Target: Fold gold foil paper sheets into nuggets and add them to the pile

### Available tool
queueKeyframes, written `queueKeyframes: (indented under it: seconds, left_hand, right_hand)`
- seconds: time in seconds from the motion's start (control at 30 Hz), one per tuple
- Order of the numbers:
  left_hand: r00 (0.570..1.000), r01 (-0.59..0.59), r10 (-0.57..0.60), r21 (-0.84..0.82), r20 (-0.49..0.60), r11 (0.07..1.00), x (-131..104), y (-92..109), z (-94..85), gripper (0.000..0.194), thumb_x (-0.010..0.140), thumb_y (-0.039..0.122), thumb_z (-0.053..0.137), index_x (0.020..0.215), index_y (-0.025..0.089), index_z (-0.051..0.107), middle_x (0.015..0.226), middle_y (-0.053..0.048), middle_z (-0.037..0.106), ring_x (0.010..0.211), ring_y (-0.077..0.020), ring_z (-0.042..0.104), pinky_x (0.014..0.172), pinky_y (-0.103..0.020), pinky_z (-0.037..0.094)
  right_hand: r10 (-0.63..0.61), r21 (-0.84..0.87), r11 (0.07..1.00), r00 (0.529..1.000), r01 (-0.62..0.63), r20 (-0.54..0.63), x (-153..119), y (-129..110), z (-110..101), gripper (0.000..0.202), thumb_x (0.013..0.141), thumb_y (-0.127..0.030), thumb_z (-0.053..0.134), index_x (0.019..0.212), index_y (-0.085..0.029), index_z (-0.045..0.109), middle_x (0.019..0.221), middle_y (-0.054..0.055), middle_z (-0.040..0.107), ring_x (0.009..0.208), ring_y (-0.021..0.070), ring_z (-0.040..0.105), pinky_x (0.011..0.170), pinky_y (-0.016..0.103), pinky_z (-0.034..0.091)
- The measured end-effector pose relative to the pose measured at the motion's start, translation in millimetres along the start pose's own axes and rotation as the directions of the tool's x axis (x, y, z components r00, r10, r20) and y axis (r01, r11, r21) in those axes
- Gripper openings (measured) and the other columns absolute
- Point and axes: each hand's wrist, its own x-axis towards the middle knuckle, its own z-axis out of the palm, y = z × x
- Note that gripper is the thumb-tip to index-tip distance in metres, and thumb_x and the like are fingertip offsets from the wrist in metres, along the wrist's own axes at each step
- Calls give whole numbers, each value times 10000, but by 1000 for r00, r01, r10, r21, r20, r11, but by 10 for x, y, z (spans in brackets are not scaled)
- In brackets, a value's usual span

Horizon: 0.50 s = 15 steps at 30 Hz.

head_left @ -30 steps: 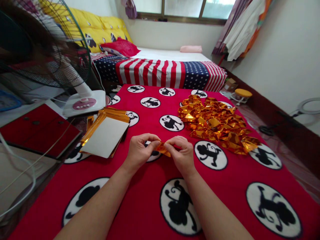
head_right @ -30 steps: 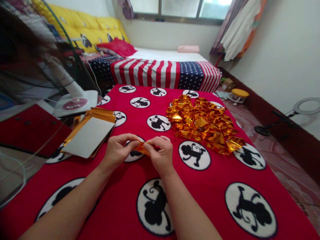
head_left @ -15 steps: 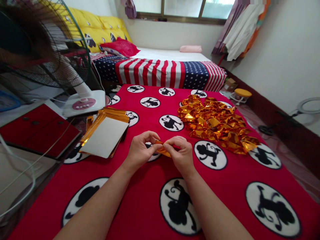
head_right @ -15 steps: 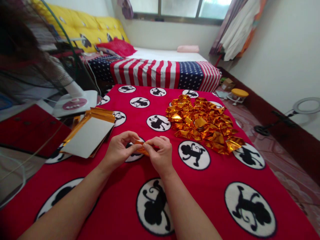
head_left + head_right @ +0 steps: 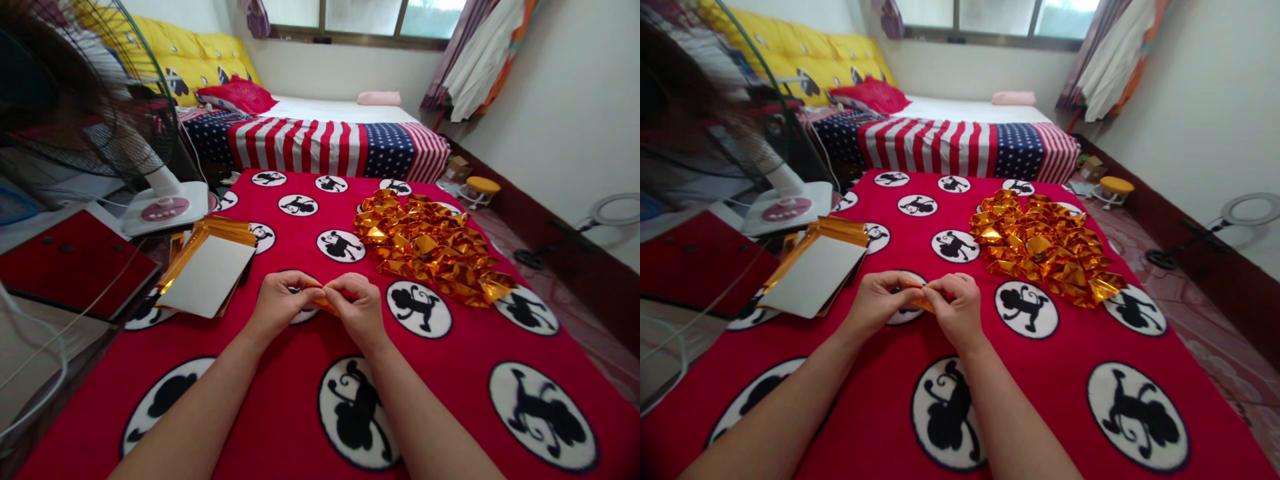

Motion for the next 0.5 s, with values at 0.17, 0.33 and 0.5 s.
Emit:
queueKeyframes:
  seconds: [0.17, 0.33, 0.5]
  left_hand:
    - [998, -44, 41, -55, -52, 998, 26, -61, -52, 253, 611, 343, 842, 726, 136, 752, 690, -45, 734, 611, -182, 687, 620, -289, 597]
    - [975, -150, 151, 14, -161, 989, 73, -109, -139, 207, 625, 313, 838, 702, 144, 748, 680, -44, 735, 597, -153, 665, 594, -240, 557]
    - [960, -215, 207, -22, -189, 976, 87, -175, -164, 191, 627, 307, 839, 707, 159, 749, 714, -44, 747, 641, -158, 675, 641, -250, 554]
  right_hand:
    - [70, 57, 996, 997, -69, -15, -3, 47, -23, 54, 776, -227, 734, 722, -221, 727, 713, 4, 714, 701, 168, 635, 750, 310, 459]
    - [116, 91, 990, 992, -111, -46, -12, 96, -43, 14, 761, -217, 738, 753, -212, 727, 737, 11, 709, 718, 173, 632, 731, 304, 475]
    - [118, 133, 985, 991, -109, -57, -17, 96, -38, 43, 770, -250, 743, 772, -211, 725, 760, 16, 709, 739, 177, 637, 743, 309, 482]
